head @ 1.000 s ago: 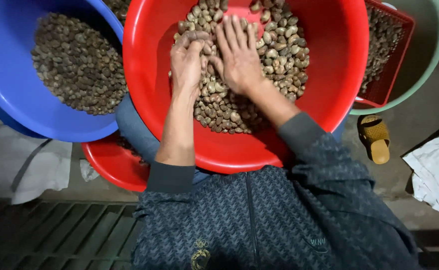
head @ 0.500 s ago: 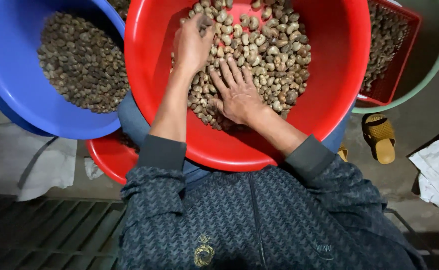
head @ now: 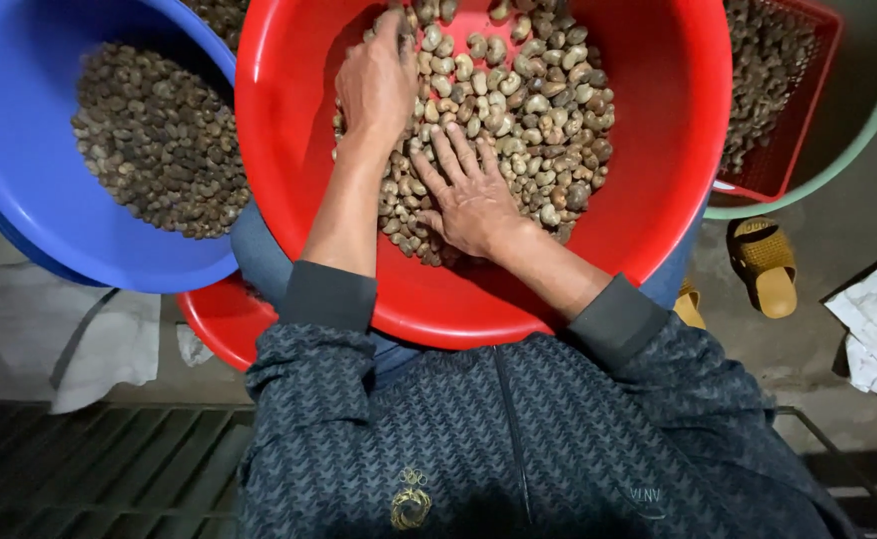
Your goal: A person is manually sorting through a large quantity of nuts in a red plastic bowl, sifting through them with both hands.
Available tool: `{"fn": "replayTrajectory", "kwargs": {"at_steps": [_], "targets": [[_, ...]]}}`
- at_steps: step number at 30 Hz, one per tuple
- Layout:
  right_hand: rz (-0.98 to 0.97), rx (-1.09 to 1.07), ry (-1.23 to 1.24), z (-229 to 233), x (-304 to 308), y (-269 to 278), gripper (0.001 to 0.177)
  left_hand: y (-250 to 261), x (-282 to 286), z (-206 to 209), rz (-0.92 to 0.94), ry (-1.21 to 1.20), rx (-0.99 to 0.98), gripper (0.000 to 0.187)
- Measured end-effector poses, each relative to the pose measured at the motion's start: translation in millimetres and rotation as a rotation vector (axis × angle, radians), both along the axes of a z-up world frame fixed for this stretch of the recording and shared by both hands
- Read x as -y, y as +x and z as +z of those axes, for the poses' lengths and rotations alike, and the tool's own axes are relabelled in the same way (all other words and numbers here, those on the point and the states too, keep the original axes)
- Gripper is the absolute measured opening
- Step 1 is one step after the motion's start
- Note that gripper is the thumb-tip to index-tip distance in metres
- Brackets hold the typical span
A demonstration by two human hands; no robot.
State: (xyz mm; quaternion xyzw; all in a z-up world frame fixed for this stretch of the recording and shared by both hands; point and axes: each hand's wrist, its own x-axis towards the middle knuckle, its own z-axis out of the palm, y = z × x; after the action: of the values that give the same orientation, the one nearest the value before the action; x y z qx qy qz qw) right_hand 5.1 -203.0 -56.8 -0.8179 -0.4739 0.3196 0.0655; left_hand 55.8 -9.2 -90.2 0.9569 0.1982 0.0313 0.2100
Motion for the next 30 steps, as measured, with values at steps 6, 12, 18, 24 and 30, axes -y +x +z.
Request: {"fn": "replayTrajectory", "kwargs": {"at_steps": [6,12,18,24,30], "targets": [[-0.013,0.024,0.01,-5.7,1.2,-1.2,0.083,13.6,0.5,-2.2,-0.064,0.056,-0.034,0.046],[-0.011,0.049,0.078,12.8,-0.5,9.5,0.084,12.1,-0.8,3.8,-0.074,0.07,-0.021,0.041],[-0.182,0.028,0.706,61.7,-8.4,69.3,0.019,-6.2,-20.4,52.6,0.074,-0.855,0.149,0.026],[-0.336,0.293,0.595,24.4,-14.9,122.1,0.022,-23.4,-26.9,99.9,0.31,-1.467,0.025,0.02],[-0.354,0.351,0.659,3.7,-27.3,141.4,0.03,-30.5,-26.4,91.0,0.261,-1.519,0.091,0.017]]}}
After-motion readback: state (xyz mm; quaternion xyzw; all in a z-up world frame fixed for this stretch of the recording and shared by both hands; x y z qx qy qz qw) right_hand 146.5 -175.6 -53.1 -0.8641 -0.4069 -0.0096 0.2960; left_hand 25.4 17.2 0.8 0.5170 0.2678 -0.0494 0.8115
